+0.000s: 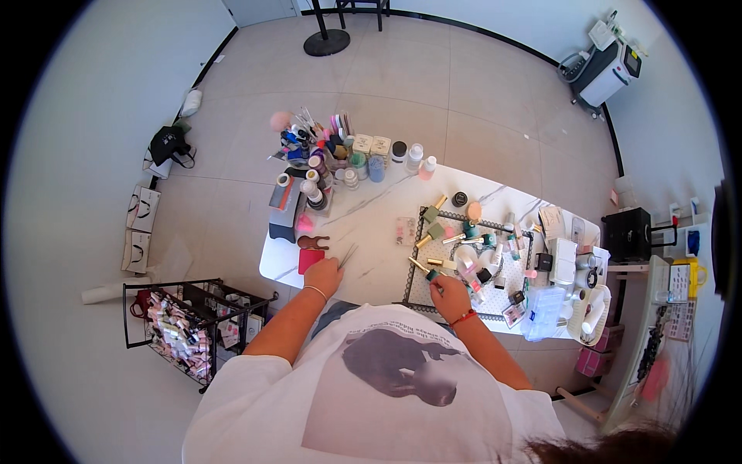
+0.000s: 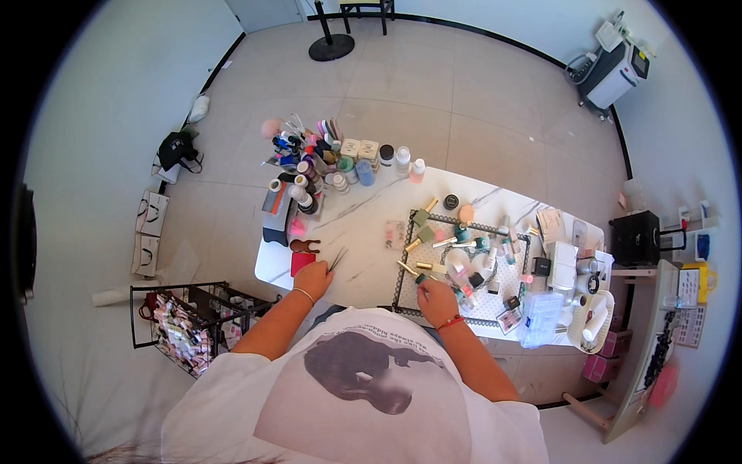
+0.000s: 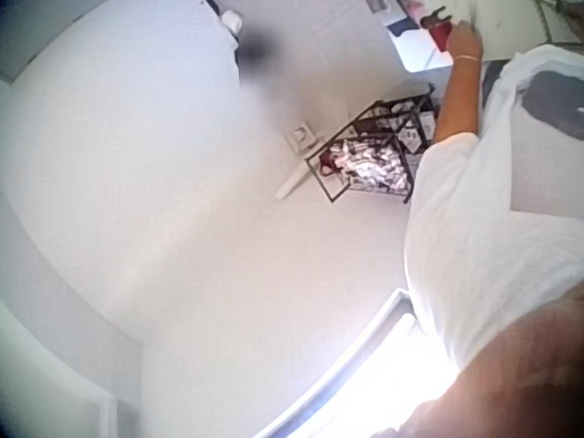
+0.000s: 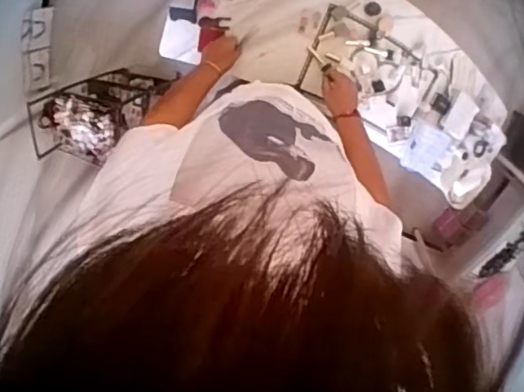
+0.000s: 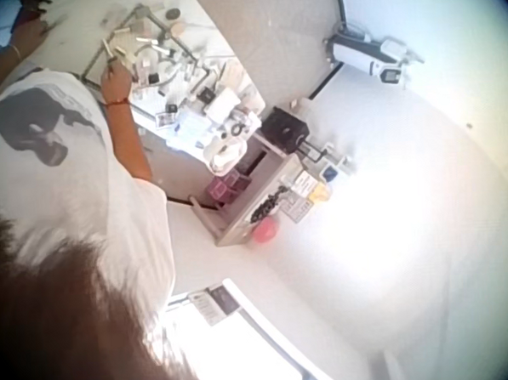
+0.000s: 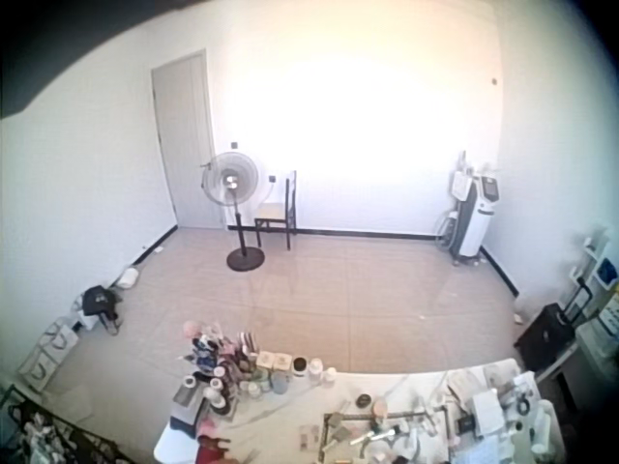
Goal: The person organizes cosmetic supplies on a white table, picking up small bottles and containers, inspecting them, and placing them into a tray. The person handles various items including brushes and jars, moving them around the workspace to arrange them.
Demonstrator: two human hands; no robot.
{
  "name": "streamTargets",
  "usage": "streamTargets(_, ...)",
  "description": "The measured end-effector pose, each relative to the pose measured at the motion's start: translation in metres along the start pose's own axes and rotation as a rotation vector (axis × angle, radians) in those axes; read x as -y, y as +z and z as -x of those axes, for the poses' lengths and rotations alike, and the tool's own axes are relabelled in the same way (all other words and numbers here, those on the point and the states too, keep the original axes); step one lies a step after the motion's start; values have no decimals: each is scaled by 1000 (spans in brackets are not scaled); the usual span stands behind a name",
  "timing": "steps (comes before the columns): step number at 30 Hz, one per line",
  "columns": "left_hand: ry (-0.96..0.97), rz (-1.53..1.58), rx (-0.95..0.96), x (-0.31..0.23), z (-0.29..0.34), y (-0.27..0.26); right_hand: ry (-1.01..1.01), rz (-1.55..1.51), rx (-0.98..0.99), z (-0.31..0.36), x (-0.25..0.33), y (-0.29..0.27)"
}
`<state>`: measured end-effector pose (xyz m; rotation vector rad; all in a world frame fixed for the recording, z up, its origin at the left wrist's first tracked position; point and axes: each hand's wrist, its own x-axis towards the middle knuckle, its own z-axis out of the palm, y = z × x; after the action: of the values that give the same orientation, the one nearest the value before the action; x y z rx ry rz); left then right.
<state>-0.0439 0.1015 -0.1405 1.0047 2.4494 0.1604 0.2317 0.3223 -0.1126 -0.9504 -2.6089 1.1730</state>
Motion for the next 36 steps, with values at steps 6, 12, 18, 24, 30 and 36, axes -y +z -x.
streamTargets(6,-4,-37,22,3,-1,13,-76,39,-33,-1,2,0)
streamTargets(12,2,-31,34,0,-2,8,-73,62,-30,-1,4,-2)
streamTargets(18,29,80,-26,8,2,9,-59,79,-16,-1,1,0)
streamTargets(24,-3,239,-137,19,0,6,-71,74,-39,-2,-4,4)
streamTargets(30,-46,253,-250,48,-2,-7,-37,73,-17,-1,-1,1)
streamTargets(36,-117,198,-263,78,5,-15,-54,58,-23,-2,1,0)
